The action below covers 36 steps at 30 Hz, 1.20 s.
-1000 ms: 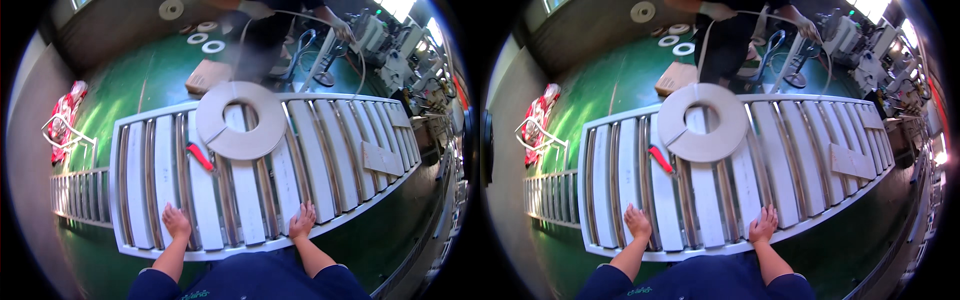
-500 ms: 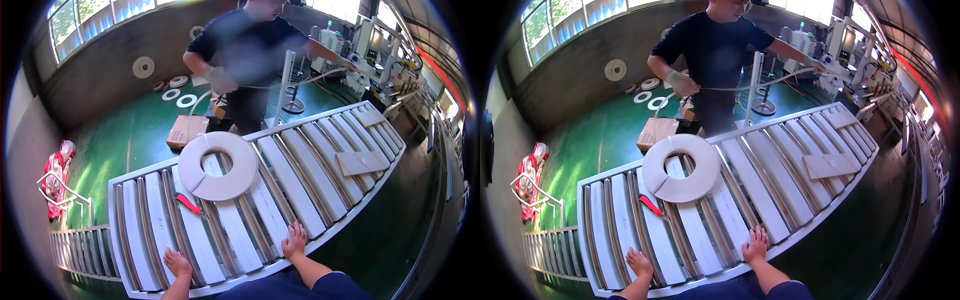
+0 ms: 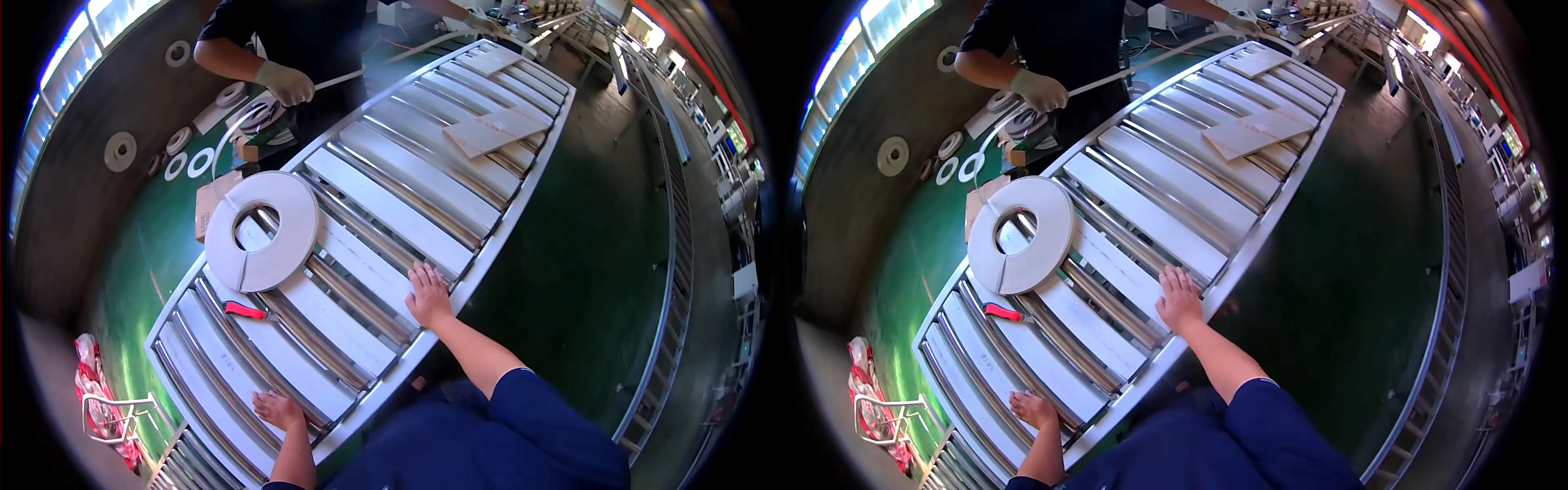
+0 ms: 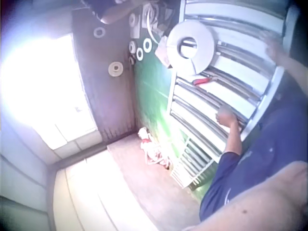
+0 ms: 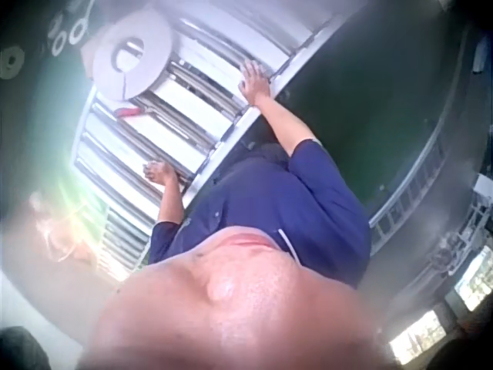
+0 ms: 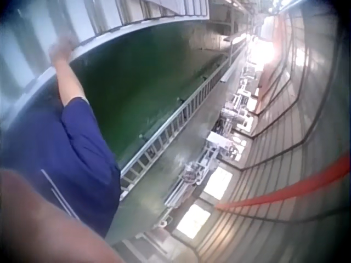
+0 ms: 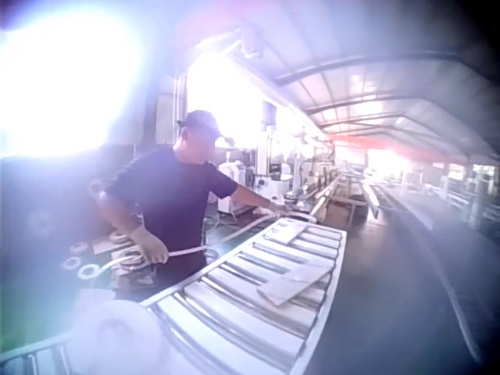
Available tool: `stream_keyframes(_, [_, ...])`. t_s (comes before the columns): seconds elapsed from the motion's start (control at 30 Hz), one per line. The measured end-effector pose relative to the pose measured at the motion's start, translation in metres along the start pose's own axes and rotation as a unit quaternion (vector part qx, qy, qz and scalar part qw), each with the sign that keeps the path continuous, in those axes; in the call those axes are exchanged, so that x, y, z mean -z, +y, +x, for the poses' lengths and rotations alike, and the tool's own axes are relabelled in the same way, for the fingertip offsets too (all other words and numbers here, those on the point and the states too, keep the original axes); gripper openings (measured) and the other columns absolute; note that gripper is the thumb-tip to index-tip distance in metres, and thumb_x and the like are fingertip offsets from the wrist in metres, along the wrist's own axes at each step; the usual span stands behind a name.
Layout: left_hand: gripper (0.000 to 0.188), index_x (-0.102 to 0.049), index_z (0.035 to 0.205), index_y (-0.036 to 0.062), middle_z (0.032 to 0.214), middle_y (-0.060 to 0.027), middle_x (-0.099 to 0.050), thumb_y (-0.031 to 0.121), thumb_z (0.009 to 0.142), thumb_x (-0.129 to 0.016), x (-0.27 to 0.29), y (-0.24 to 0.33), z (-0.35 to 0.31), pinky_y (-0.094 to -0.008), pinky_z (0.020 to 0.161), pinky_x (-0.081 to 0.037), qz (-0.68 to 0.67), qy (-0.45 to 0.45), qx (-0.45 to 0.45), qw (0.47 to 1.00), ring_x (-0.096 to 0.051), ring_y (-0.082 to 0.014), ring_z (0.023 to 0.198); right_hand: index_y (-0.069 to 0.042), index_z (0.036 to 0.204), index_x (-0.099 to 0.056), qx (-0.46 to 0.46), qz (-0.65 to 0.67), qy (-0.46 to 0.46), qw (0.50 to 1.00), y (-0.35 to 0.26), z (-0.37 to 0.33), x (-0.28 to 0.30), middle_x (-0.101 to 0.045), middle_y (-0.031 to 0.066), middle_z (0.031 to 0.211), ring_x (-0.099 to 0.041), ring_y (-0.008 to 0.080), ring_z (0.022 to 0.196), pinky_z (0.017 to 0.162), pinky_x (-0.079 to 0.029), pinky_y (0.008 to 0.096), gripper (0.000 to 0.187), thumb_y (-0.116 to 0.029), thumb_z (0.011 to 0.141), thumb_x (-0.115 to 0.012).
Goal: The person approaches a work table where another worker is already present, then assists in handling several rectangular panels and long flexible strips.
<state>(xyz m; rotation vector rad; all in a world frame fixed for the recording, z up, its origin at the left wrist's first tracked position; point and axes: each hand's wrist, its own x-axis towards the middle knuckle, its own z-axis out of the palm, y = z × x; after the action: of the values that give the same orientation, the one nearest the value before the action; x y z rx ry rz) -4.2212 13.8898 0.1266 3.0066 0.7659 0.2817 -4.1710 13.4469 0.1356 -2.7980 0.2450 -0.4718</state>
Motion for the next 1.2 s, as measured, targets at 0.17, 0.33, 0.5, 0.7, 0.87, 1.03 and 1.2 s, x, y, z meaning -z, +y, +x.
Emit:
stream_keyframes(0.17, [0.031, -0.056, 0.116, -0.0039, 0.14, -0.02, -0.046, 0.021, 0.099, -0.046, -0.008, -0.009, 0.002, -0.047, 0.11, -0.03, -0.018, 0.023, -0.012, 0.999, -0.041, -0.0374, 0.129, -0.004, 0.135, -0.048, -0.015, 0.072, -0.025, 0.997, -0.013, -0.066, 0.042, -0.046, 0.0191, 0.141, -0.04, 0.0373, 0.132, 0.113, -0.028, 0.0483, 0.053, -0.024, 0.087, -0.057])
stream_keyframes(0.33, [0.031, -0.056, 0.115, -0.0036, 0.142, -0.0199, -0.045, 0.023, 0.099, -0.049, -0.005, -0.003, 0.001, -0.0472, 0.109, -0.031, -0.047, 0.02, -0.013, 0.999, -0.041, -0.0374, 0.129, -0.004, 0.133, -0.05, -0.123, 0.05, -0.053, 0.99, 0.031, -0.173, 0.104, -0.05, 0.0186, 0.137, -0.045, 0.0367, 0.129, 0.109, -0.034, 0.0471, 0.055, -0.02, 0.082, -0.063])
stream_keyframes(0.5, [0.027, -0.056, 0.104, -0.0021, 0.125, -0.019, -0.051, 0.024, 0.096, -0.056, 0.006, 0.0, 0.013, -0.0492, 0.099, -0.039, -0.076, -0.03, 0.051, 0.995, -0.049, -0.0366, 0.113, -0.002, 0.131, -0.05, -0.315, 0.001, -0.068, 0.947, 0.128, -0.278, 0.123, -0.054, 0.0226, 0.131, -0.05, 0.0396, 0.121, 0.104, -0.042, 0.0473, 0.056, -0.016, 0.079, -0.064])
stream_keyframes(0.7, [0.024, -0.054, 0.081, -0.0022, 0.08, -0.0147, -0.054, 0.016, 0.095, -0.06, 0.023, 0.105, -0.031, -0.04, 0.07, -0.042, -0.351, -0.022, -0.052, 0.935, -0.05, -0.0256, 0.074, -0.003, 0.134, -0.046, -0.539, 0.001, -0.059, 0.84, 0.22, -0.378, 0.11, -0.052, 0.0227, 0.13, -0.051, 0.0409, 0.118, 0.101, -0.044, 0.0476, 0.06, -0.018, 0.079, -0.064])
stream_keyframes(0.87, [0.019, -0.053, 0.081, 0.002, 0.078, -0.0075, -0.051, 0.013, 0.094, -0.061, 0.018, 0.254, -0.133, -0.0342, 0.068, -0.041, -0.483, -0.104, -0.152, 0.856, -0.047, -0.0179, 0.073, -0.004, 0.134, -0.046, -0.561, 0.088, -0.017, 0.823, 0.295, -0.382, 0.109, -0.05, 0.0256, 0.131, -0.049, 0.043, 0.12, 0.102, -0.043, 0.0472, 0.064, -0.021, 0.077, -0.068])
stream_keyframes(1.03, [0.019, -0.055, 0.086, 0.0001, 0.081, -0.0147, -0.055, 0.015, 0.091, -0.065, 0.052, 0.405, -0.233, -0.0391, 0.072, -0.045, -0.476, -0.192, -0.337, 0.789, -0.054, -0.0288, 0.077, -0.005, 0.134, -0.047, -0.549, 0.102, 0.03, 0.829, 0.374, -0.362, 0.153, -0.05, 0.0243, 0.132, -0.049, 0.0416, 0.122, 0.104, -0.042, 0.0462, 0.058, -0.018, 0.08, -0.065])
stream_keyframes(1.2, [0.02, -0.052, 0.084, 0.0007, 0.084, -0.017, -0.055, 0.013, 0.089, -0.066, 0.068, 0.498, -0.271, -0.0429, 0.073, -0.045, -0.441, -0.245, -0.414, 0.758, -0.055, -0.0359, 0.081, -0.004, 0.136, -0.045, -0.607, 0.108, 0.049, 0.786, 0.433, -0.354, 0.194, -0.045, 0.0212, 0.138, -0.049, 0.0407, 0.123, 0.104, -0.042, 0.045, 0.055, -0.016, 0.085, -0.062])
